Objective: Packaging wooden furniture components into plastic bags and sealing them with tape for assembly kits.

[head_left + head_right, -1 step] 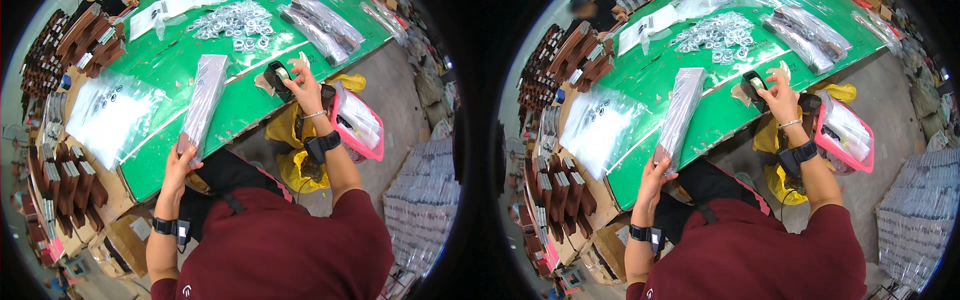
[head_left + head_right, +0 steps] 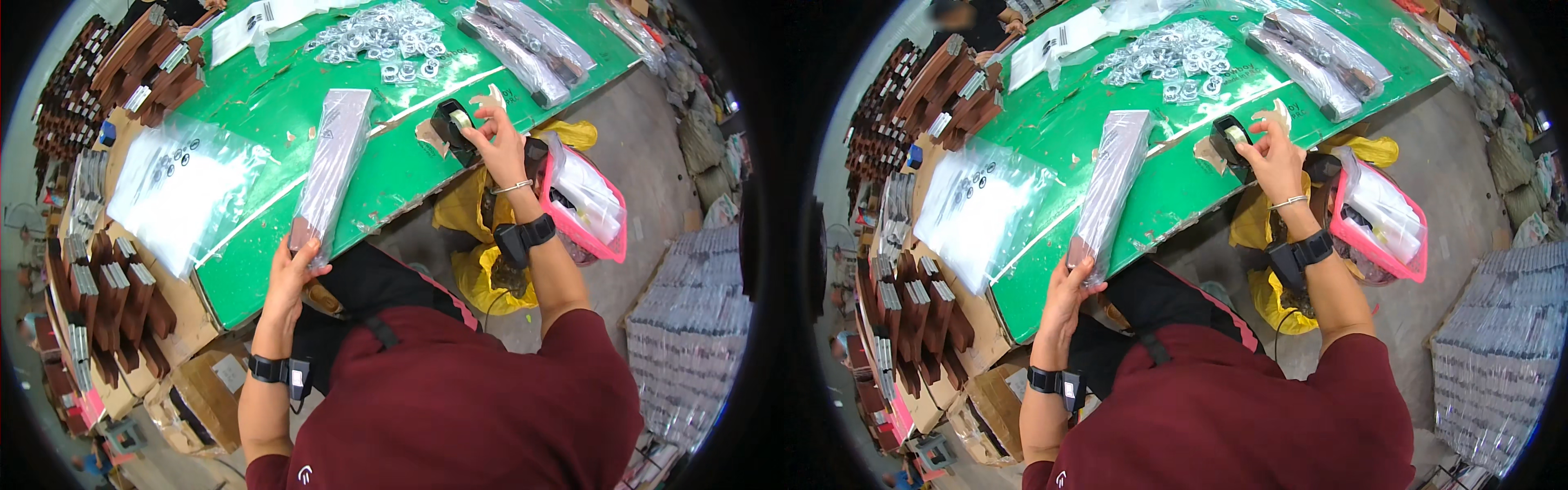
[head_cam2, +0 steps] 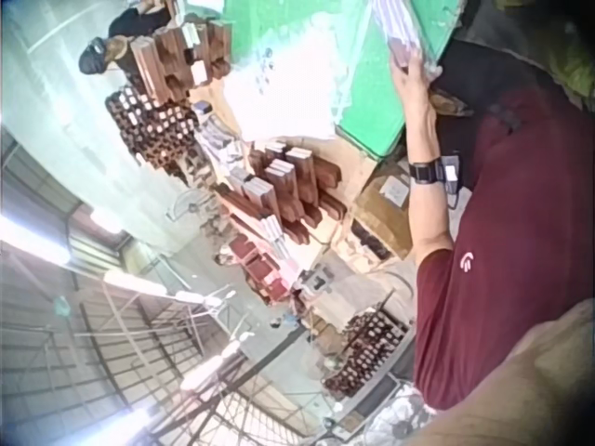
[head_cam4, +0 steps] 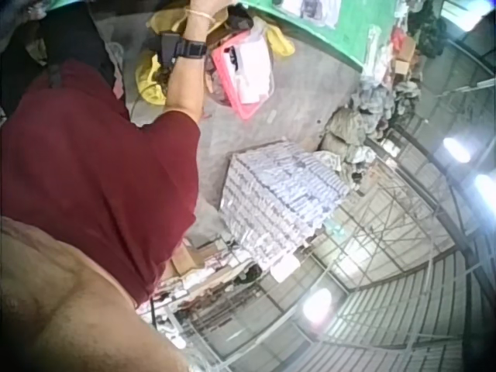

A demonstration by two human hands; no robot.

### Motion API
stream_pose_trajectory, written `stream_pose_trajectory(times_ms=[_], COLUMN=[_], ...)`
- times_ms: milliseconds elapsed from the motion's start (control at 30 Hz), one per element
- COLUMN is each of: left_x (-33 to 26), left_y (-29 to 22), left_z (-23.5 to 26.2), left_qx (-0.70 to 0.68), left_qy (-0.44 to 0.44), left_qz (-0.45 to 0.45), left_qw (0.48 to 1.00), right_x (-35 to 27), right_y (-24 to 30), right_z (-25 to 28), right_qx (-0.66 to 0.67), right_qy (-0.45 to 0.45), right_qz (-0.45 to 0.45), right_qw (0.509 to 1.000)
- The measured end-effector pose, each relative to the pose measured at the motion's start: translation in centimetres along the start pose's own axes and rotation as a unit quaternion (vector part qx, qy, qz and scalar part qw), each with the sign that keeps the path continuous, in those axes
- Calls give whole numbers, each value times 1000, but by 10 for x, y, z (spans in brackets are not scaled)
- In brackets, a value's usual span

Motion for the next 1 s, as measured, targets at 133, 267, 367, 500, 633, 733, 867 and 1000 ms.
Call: stream_pose_trajectory(times_ms=[133,267,367,500,633,733,867,1000], left_x=[-1,0,-4,-1,-6,-2,4,0], left_y=[0,-1,-2,2,1,6,2,12], left_z=[2,1,2,3,2,1,-10,-2], left_qx=[2,-9,-10,-16,-17,-32,-14,-23], left_qy=[-5,-13,-19,-18,-38,-29,-25,-42], left_qz=[1,3,3,2,3,-31,-24,-39], left_qw=[1000,1000,1000,1000,999,999,999,998], right_x=[-10,-54,-70,-68,-60,-52,-87,-108], right_y=[15,6,-11,-49,-74,-55,-94,57], right_z=[15,39,41,23,5,12,-11,-111], right_qx=[49,231,311,313,308,103,173,352], right_qy=[9,38,-14,-9,11,-25,96,280], right_qz=[-32,-99,-141,-137,-155,-88,-122,-164], right_qw=[998,967,940,940,939,990,973,878])
Point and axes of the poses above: each hand's wrist, its own x-axis towards the middle knuckle, its own z-axis out of the back of the hand, y = z × x, the point moved 7 cm from there along x, towards the middle knuckle, and after that the axes turned 15 degrees about x, right-handed, at the moved point
